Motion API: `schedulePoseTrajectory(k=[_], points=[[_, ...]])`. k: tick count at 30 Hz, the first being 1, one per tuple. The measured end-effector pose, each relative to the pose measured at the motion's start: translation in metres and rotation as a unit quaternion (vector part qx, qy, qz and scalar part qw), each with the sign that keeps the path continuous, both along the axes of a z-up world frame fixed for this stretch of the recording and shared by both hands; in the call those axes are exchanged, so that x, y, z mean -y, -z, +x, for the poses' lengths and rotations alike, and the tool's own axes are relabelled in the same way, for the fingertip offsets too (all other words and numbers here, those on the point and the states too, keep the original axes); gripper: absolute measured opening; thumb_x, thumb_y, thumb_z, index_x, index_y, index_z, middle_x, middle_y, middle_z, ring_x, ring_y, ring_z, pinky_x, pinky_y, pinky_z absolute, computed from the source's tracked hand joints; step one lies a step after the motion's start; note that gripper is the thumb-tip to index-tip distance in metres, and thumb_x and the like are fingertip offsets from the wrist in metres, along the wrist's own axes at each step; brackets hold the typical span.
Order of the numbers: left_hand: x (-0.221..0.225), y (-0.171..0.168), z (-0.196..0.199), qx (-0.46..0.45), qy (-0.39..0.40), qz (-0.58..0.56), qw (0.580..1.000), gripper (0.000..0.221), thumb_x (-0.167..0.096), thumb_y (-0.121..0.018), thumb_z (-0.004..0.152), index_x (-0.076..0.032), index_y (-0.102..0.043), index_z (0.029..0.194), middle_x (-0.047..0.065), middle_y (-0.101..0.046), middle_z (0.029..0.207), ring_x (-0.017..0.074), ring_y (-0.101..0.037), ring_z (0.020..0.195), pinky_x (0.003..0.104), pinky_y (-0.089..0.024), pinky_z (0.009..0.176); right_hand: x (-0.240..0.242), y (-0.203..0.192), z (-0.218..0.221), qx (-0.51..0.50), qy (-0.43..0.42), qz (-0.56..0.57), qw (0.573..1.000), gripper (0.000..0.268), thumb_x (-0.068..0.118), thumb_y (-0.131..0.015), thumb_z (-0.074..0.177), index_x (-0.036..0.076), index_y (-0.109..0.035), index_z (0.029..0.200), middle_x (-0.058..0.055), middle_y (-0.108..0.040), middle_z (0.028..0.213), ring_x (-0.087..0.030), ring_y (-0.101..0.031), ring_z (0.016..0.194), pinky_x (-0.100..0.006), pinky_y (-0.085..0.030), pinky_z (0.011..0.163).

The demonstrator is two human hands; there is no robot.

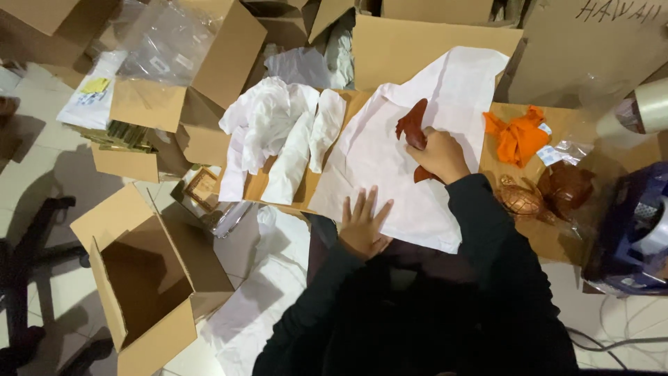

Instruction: Wrapping figurines in tissue paper and placing them into mesh bags for shipping

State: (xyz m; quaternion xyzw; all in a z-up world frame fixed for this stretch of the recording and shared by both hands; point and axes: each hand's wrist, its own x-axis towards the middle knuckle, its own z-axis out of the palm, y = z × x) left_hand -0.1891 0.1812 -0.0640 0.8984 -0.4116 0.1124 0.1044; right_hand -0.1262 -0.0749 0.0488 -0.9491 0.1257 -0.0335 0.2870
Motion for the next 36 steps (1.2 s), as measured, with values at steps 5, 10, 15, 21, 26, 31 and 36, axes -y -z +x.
schedulePoseTrajectory(k=[5, 10, 15, 21, 26, 31, 36], points=[[0.01, -0.032, -0.03, -0.064, -0.009, -0.001, 0.998, 0.08, -0.038, -0.058, 0.092, -0.032, -0.019, 0.162, 0.025, -0.015, 0.166, 0.0507, -0.019, 0.15, 0.073, -0.006, 0.115, -0.002, -0.003, -0.001, -0.02, -0.007, -0.03, 0.999, 0.062, 0.047, -0.067, 0.089, -0.008, -0.069, 0.118, -0.031, -0.073, 0.1, -0.05, -0.071, 0.098, -0.057, -0.057, 0.081], [0.029, -0.03, -0.054, 0.004, -0.044, -0.036, 0.998, 0.092, -0.032, -0.074, 0.082, -0.032, -0.026, 0.16, 0.028, -0.029, 0.16, 0.052, -0.031, 0.146, 0.073, -0.019, 0.113, -0.007, 0.0, -0.005, -0.029, -0.022, -0.041, 0.998, 0.068, 0.048, -0.068, 0.088, -0.012, -0.068, 0.121, -0.034, -0.071, 0.102, -0.052, -0.07, 0.098, -0.059, -0.058, 0.081], [0.037, -0.021, -0.058, 0.072, -0.073, -0.06, 0.993, 0.096, -0.032, -0.081, 0.074, -0.033, -0.033, 0.157, 0.026, -0.041, 0.154, 0.0496, -0.04, 0.142, 0.07, -0.026, 0.113, -0.014, 0.012, -0.002, -0.034, -0.028, -0.039, 0.998, 0.075, 0.055, -0.069, 0.084, -0.013, -0.068, 0.116, -0.035, -0.071, 0.1, -0.053, -0.07, 0.097, -0.06, -0.059, 0.078], [0.035, -0.021, -0.057, 0.05, -0.058, -0.067, 0.995, 0.099, -0.025, -0.085, 0.07, -0.032, -0.037, 0.156, 0.027, -0.041, 0.153, 0.0511, -0.041, 0.14, 0.073, -0.025, 0.112, -0.014, 0.017, -0.001, -0.025, -0.062, 0.057, 0.996, 0.079, 0.055, -0.07, 0.087, -0.017, -0.057, 0.118, -0.04, -0.066, 0.108, -0.056, -0.067, 0.104, -0.06, -0.056, 0.084], [0.036, -0.029, -0.057, 0.106, -0.075, -0.105, 0.986, 0.082, -0.022, -0.08, 0.074, -0.034, -0.047, 0.149, 0.025, -0.052, 0.145, 0.0489, -0.05, 0.134, 0.072, -0.033, 0.107, -0.014, -0.028, -0.024, -0.03, -0.108, 0.174, 0.978, 0.058, 0.04, -0.07, 0.092, -0.016, -0.066, 0.109, -0.032, -0.069, 0.087, -0.039, -0.062, 0.081, -0.045, -0.053, 0.071], [0.039, -0.012, -0.053, 0.114, -0.072, -0.096, 0.986, 0.074, -0.022, -0.075, 0.081, -0.038, -0.048, 0.148, 0.023, -0.053, 0.144, 0.047, -0.051, 0.133, 0.07, -0.034, 0.107, 0.014, -0.032, -0.033, 0.032, -0.129, 0.156, 0.979, 0.037, 0.027, -0.069, 0.094, -0.005, -0.066, 0.111, -0.02, -0.07, 0.069, -0.027, -0.065, 0.055, -0.04, -0.054, 0.056], [0.035, -0.014, -0.055, 0.079, -0.04, -0.076, 0.993, 0.067, -0.025, -0.072, 0.084, -0.04, -0.051, 0.146, 0.021, -0.052, 0.145, 0.0454, -0.048, 0.135, 0.069, -0.03, 0.111, 0.023, -0.078, -0.054, 0.039, -0.128, 0.007, 0.991, 0.035, 0.024, -0.063, 0.096, 0.001, -0.064, 0.123, -0.023, -0.075, 0.093, -0.044, -0.073, 0.088, -0.053, -0.058, 0.075]])
